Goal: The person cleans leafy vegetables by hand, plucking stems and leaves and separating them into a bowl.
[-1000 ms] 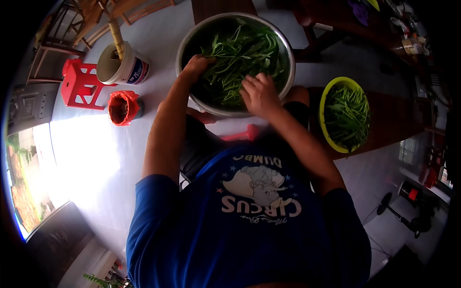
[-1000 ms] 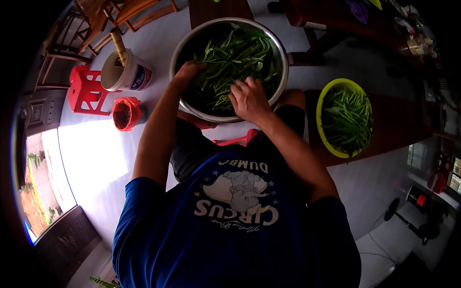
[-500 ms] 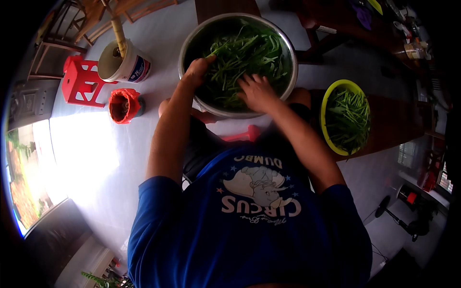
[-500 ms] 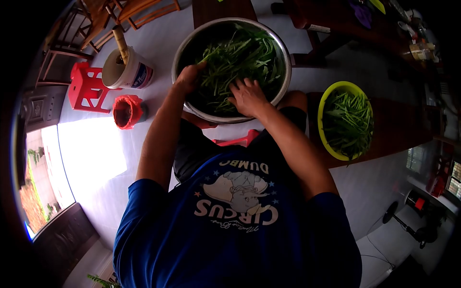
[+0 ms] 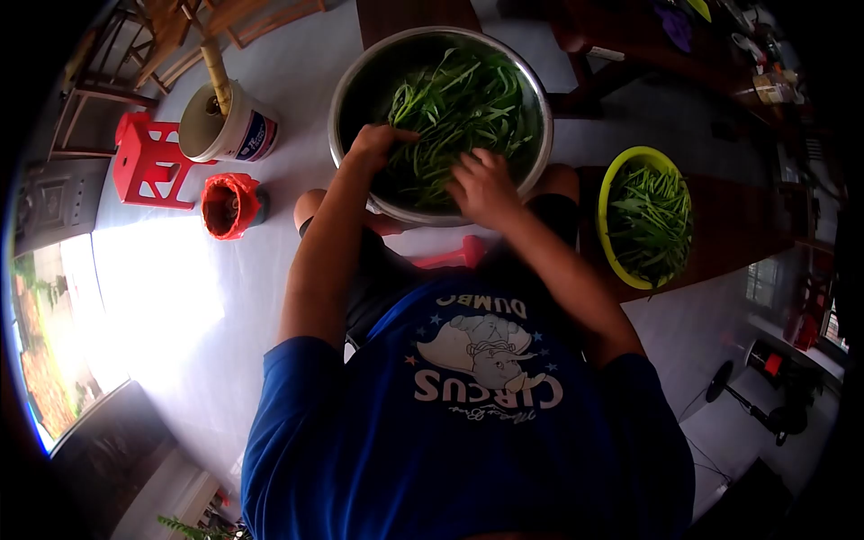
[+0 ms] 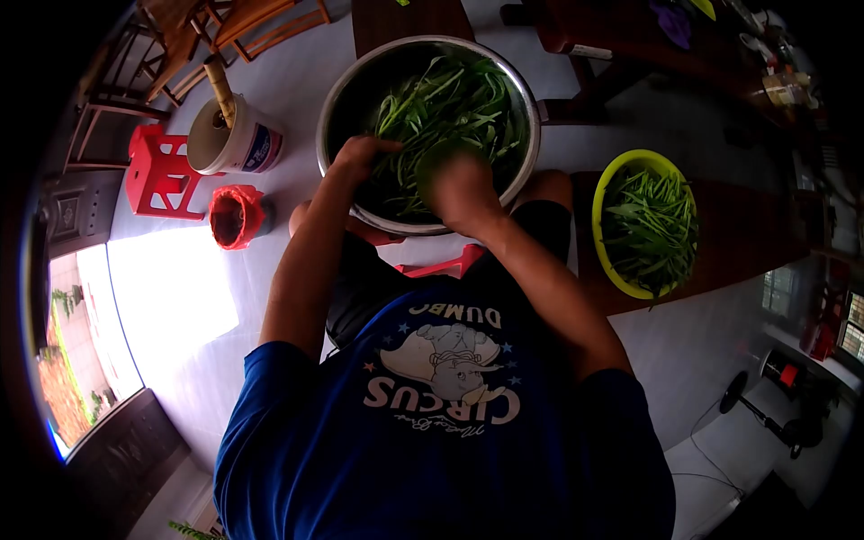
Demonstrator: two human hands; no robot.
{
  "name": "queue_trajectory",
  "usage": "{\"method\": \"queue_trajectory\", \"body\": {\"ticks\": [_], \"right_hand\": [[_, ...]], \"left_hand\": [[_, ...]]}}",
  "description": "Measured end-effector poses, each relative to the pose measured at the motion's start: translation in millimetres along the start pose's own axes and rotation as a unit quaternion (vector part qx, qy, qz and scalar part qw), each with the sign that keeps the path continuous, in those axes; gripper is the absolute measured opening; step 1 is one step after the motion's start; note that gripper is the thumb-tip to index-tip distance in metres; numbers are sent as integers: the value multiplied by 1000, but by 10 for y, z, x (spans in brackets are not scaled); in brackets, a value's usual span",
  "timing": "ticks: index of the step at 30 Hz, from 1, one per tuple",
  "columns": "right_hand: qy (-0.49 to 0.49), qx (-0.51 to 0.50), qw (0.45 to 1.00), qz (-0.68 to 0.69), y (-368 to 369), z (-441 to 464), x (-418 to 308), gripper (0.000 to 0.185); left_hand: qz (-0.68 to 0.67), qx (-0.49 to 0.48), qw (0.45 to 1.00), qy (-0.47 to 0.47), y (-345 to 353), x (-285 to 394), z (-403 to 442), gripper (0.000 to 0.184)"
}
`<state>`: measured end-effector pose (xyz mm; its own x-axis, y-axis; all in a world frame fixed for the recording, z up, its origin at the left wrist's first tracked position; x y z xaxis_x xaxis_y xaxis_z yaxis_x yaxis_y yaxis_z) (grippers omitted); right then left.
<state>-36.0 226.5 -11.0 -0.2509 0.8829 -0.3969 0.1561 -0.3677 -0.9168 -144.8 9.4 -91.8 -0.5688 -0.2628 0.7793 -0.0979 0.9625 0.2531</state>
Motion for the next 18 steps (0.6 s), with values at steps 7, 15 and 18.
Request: {"method": "queue_trajectory", "body": {"ticks": [7, 15, 18], "right_hand": [[-37, 113, 992, 41, 73, -61, 100, 33], [-6, 139, 986, 98, 94, -45, 162, 25], [-4, 141, 985, 95, 94, -60, 151, 26]], "left_hand": [[-94, -38, 995, -19, 29, 128, -207, 34], [-84, -86, 992, -31, 33, 129, -252, 33], [-82, -95, 991, -36, 33, 124, -272, 33]]}}
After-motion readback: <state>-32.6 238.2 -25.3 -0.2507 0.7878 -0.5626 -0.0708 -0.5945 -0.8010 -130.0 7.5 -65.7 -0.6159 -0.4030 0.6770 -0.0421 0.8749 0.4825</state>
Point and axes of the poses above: each hand's wrist, its own z-axis towards the middle knuckle, its own y-axis out of the palm, x = y × z, the point moved 3 cm from there along z, towards the middle knuckle, and after that the axes turned 13 degrees about y, right-handed, at the moved point
